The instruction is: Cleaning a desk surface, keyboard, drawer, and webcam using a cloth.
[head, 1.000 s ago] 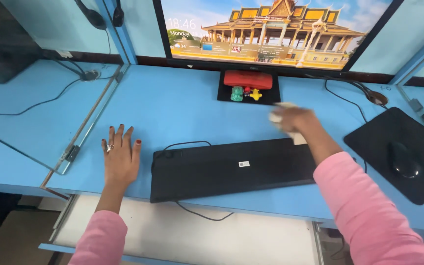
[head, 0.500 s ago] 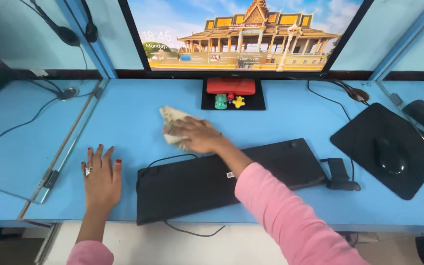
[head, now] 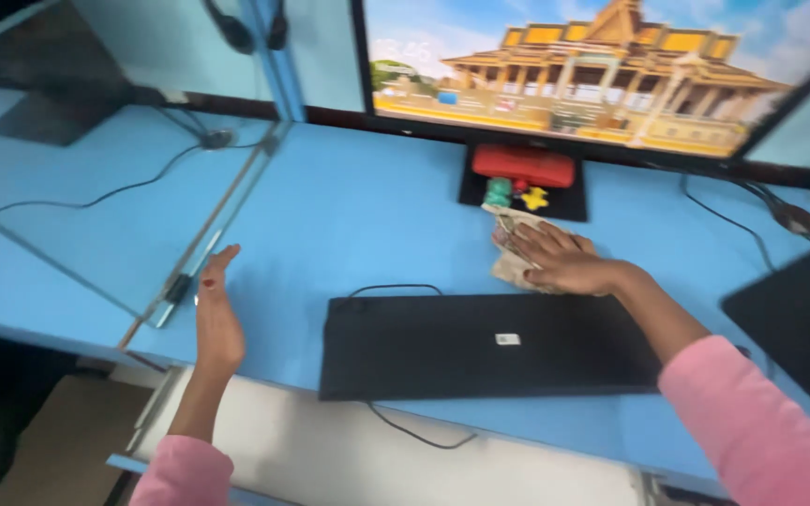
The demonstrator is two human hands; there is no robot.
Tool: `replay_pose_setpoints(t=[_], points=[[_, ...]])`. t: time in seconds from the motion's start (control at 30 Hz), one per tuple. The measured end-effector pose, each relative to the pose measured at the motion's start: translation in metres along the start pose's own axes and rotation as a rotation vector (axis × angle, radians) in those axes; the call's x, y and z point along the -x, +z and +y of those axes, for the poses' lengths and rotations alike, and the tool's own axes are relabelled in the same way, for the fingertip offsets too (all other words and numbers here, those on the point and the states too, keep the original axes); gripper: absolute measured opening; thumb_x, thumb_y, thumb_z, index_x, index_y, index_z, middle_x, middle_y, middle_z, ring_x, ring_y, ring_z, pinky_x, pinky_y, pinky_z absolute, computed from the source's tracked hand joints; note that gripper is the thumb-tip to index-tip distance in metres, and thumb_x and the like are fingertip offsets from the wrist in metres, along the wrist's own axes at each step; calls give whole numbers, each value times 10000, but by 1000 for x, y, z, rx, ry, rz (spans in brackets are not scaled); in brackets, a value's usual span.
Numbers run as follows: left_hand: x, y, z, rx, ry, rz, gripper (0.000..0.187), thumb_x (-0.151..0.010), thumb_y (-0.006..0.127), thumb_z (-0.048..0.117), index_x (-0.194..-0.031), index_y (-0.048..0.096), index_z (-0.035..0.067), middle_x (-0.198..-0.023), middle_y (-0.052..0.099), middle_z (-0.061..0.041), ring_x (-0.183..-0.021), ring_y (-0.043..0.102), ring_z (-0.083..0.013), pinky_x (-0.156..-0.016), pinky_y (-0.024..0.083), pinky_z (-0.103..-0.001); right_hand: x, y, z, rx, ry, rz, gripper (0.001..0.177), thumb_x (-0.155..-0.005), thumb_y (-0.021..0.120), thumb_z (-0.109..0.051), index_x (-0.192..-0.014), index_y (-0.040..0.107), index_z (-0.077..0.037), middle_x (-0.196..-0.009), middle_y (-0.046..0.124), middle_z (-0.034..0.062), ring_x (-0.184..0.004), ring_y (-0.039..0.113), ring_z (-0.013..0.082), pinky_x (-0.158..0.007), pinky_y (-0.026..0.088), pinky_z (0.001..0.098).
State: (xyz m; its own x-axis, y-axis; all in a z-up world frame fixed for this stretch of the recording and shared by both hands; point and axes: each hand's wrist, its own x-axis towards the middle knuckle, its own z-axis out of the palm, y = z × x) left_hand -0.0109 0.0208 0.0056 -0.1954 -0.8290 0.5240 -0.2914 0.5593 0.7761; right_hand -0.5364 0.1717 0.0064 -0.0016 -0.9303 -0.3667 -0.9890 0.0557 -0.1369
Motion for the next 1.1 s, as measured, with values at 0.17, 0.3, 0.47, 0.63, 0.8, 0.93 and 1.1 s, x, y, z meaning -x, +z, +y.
replay_pose_setpoints(t=[0.17,0.3,0.47,0.63,0.8,0.93,1.1], points=[[2,-31,-11,-320,194,-66,792,-1100,104,600,-1432,550,36,-1503,520,-238,-1500,355,-472,-1230,267,-545,-55,-5,-57,51,-220,31,755,-999,335,-587,-1638,49,-305,-1733,-63,18,-1589,-86,266,-1243,-4,488],[4,-27,7,-354,232,-77,836,-1072,109,638,-1441,548,29,-1491,537,-226,-1493,383,-469,-1224,289,-547,-129,-24,-125,85,-347,110,772,-994,360,-565,-1652,80,-273,-1718,9,61,-1586,-36,294,-1239,34,490],[5,-34,6,-197,187,74,780,-1105,158,613,-1510,473,27,-1541,505,-210,-1498,417,-420,-1235,319,-498,-197,-49,-217,-32,-129,207,763,-973,432,-571,-1631,163,-294,-1738,49,23,-1590,-17,302,-1252,47,509],[2,-38,10,-43,74,44,705,-1081,257,544,-1547,373,28,-1594,441,-211,-1429,468,-357,-1011,424,-416,-183,-65,-340,-30,-105,196,848,-901,570,-573,-1631,242,-294,-1721,165,52,-1592,99,323,-1269,110,528],[7,-38,-3,-112,255,46,642,-1146,278,494,-1564,368,14,-1617,426,-227,-1537,394,-382,-1268,301,-469,-152,-24,-437,79,-351,147,856,-943,510,-391,-1645,107,-110,-1685,108,195,-1560,55,374,-1233,78,529],[14,-49,20,-89,238,104,699,-1113,283,531,-1554,382,-2,-1575,455,-217,-1497,413,-385,-1252,295,-468,-111,12,-454,32,-508,226,788,-951,511,-307,-1599,154,-36,-1676,143,198,-1559,55,401,-1220,78,550],[38,-81,104,-212,164,137,444,-1125,454,310,-1449,526,15,-1542,477,-206,-1470,439,-388,-1227,320,-477,-35,31,-438,-361,-794,269,425,-855,573,-115,-1261,661,-26,-1368,610,181,-1329,509,386,-1111,391,501]])
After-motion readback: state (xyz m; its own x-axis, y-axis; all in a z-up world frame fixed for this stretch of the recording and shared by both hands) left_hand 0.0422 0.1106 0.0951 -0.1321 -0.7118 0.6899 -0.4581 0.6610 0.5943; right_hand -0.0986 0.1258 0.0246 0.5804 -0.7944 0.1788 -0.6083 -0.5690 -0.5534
